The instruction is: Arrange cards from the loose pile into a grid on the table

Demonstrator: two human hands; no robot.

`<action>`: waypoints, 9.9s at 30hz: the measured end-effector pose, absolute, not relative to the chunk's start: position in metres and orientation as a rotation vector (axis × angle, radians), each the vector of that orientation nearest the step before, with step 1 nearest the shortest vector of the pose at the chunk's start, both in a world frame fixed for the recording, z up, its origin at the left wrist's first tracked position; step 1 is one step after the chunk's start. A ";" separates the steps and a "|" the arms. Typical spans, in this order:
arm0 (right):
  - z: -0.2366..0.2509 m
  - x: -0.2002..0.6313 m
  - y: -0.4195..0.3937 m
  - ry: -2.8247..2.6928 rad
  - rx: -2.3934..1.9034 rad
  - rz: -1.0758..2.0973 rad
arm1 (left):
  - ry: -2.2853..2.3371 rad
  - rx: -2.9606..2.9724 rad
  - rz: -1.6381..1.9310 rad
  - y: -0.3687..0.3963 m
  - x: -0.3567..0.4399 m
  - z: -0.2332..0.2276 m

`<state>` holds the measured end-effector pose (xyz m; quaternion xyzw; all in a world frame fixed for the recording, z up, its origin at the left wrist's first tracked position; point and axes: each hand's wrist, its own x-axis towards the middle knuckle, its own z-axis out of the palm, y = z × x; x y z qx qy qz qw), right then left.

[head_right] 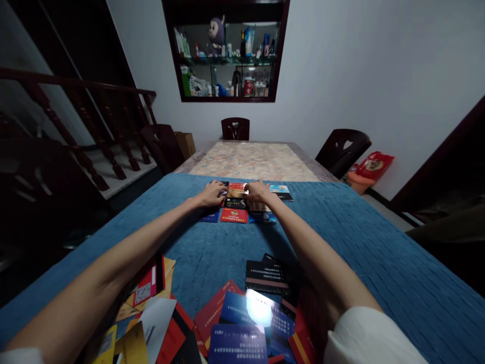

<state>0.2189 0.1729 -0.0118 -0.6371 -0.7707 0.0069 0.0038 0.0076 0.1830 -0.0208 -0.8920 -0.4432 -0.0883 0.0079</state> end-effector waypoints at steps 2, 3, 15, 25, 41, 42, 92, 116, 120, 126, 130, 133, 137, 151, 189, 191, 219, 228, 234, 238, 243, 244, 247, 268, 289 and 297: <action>-0.010 0.220 0.166 -2.423 -1.973 0.009 | -1.386 -2.791 -0.287 0.177 0.000 -0.020; -0.009 0.220 0.162 -2.426 -1.964 0.004 | -1.384 -2.793 -0.293 0.174 -0.004 -0.019; 0.000 0.213 0.106 -2.479 -1.823 -0.083 | -1.281 -2.793 -0.428 0.110 -0.049 -0.011; 0.003 0.187 0.051 -2.593 -1.610 -0.086 | -1.265 -2.813 -0.496 0.043 -0.086 -0.006; 0.004 0.127 -0.031 -2.727 -1.159 0.082 | -1.484 -3.097 -0.083 -0.007 -0.151 0.003; 0.003 0.123 -0.035 -2.734 -1.134 0.094 | -1.494 -3.110 -0.071 -0.007 -0.154 0.001; -0.029 0.113 -0.040 -2.447 -1.242 0.079 | -1.550 -2.936 -0.858 -0.025 -0.115 -0.027; -0.028 0.114 -0.042 -2.345 -1.401 0.061 | -1.452 -2.916 -1.032 -0.028 -0.113 -0.038; -0.028 0.113 -0.042 -2.333 -1.390 0.099 | -1.483 -2.895 -1.025 -0.028 -0.112 -0.039; -0.029 0.112 -0.040 -2.150 -1.346 0.219 | -1.536 -2.900 -1.229 -0.028 -0.110 -0.039; -0.031 0.111 -0.038 -2.028 -1.178 0.423 | -1.570 -2.977 -1.448 -0.031 -0.104 -0.037; -0.031 0.109 -0.038 -1.965 -1.071 0.561 | -1.613 -3.061 -1.702 -0.031 -0.101 -0.036; -0.030 0.107 -0.040 -1.906 -1.006 0.654 | -1.646 -3.107 -1.884 -0.031 -0.099 -0.037; -0.020 0.111 -0.046 -2.070 -0.985 0.228 | -1.496 -2.941 -1.221 -0.038 -0.102 -0.033; 0.002 0.129 -0.042 -2.629 -1.438 -0.463 | -1.181 -2.810 -1.058 -0.033 -0.082 -0.046; -0.001 0.130 -0.040 -2.643 -1.475 -0.432 | -1.173 -2.812 -1.025 -0.031 -0.080 -0.048; 0.037 0.159 -0.036 -2.348 -1.228 -0.822 | -1.042 -2.661 -1.395 -0.006 -0.064 0.021; 0.056 0.209 -0.024 -2.280 -1.297 -0.833 | -0.991 -2.645 -1.325 0.012 -0.013 0.043; 0.056 0.260 -0.014 -2.328 -1.302 -0.800 | -0.826 -2.681 -1.092 0.031 0.030 0.045; 0.047 0.291 -0.004 -2.365 -1.285 -0.757 | -0.808 -2.710 -0.934 0.040 0.057 0.039; 0.034 0.320 0.008 -2.403 -1.323 -0.705 | -0.823 -2.757 -0.745 0.052 0.086 0.029; 0.031 0.325 0.011 -2.410 -1.330 -0.686 | -0.825 -2.765 -0.726 0.056 0.091 0.026; 0.024 0.338 0.020 -2.429 -1.348 -0.602 | -0.833 -2.784 -0.676 0.068 0.105 0.016; -0.022 0.387 0.098 -2.393 -1.607 0.083 | -1.128 -2.894 -0.489 0.127 0.165 -0.032; -0.047 0.394 0.113 -2.245 -1.733 0.180 | -1.186 -2.866 -0.340 0.127 0.169 -0.033; -0.048 0.392 0.108 -2.257 -1.693 0.154 | -1.139 -2.888 -0.347 0.127 0.170 -0.033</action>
